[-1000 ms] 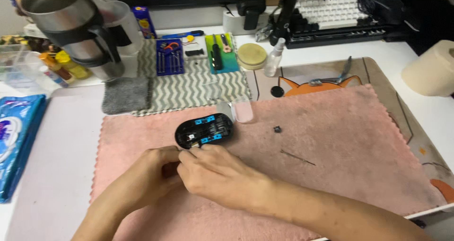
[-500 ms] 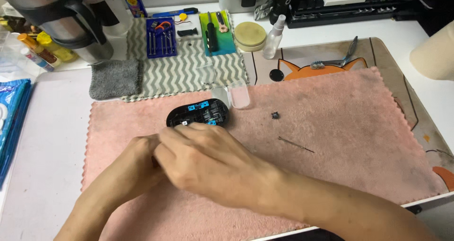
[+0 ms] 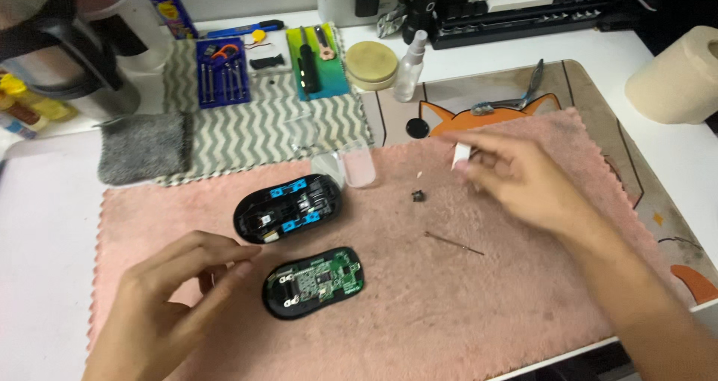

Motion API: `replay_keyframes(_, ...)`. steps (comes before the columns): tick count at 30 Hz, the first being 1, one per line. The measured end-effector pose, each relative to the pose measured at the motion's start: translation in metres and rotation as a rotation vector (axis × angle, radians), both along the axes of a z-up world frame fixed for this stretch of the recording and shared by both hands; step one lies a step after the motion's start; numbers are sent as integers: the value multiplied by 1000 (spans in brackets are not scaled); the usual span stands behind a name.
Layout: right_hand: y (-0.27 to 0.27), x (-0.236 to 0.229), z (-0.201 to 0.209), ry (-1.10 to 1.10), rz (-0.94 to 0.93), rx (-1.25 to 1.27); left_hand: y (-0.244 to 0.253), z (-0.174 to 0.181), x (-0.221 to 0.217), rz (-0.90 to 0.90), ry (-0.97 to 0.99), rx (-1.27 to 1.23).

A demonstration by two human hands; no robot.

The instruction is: The person disassembles a wireless computer mouse on a workbench. They remove screws from the casing, separate the top shell from the bottom, and detach the internal circuit board. The person also handles a small plastic bag containing screws and uses a screwdriver to loosen components.

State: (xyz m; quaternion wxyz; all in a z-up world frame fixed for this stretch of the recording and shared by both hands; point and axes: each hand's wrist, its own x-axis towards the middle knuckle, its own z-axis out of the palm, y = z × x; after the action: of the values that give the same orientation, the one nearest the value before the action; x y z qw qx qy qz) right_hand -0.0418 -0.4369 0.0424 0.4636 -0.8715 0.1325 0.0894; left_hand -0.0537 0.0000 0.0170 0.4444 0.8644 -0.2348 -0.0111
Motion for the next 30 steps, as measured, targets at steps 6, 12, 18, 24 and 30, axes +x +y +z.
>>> replay_keyframes(6,-19,53,-4,-11,-62,81,-38,27,37,32,-211,-2)
replay_keyframes(12,-43,91,-48,-63,-97,-35,-38,1,65,100,-233,-39)
replay_keyframes(18,-43,87,-48,-199,-53,-311,-19,-48,62,288,-196,-68)
replay_keyframes(24,-56,83,-52,-521,269,-483,60,-116,67,310,-22,-28)
replay_keyframes(30,-62,79,-59,-436,256,-506,76,-130,66,324,22,72)
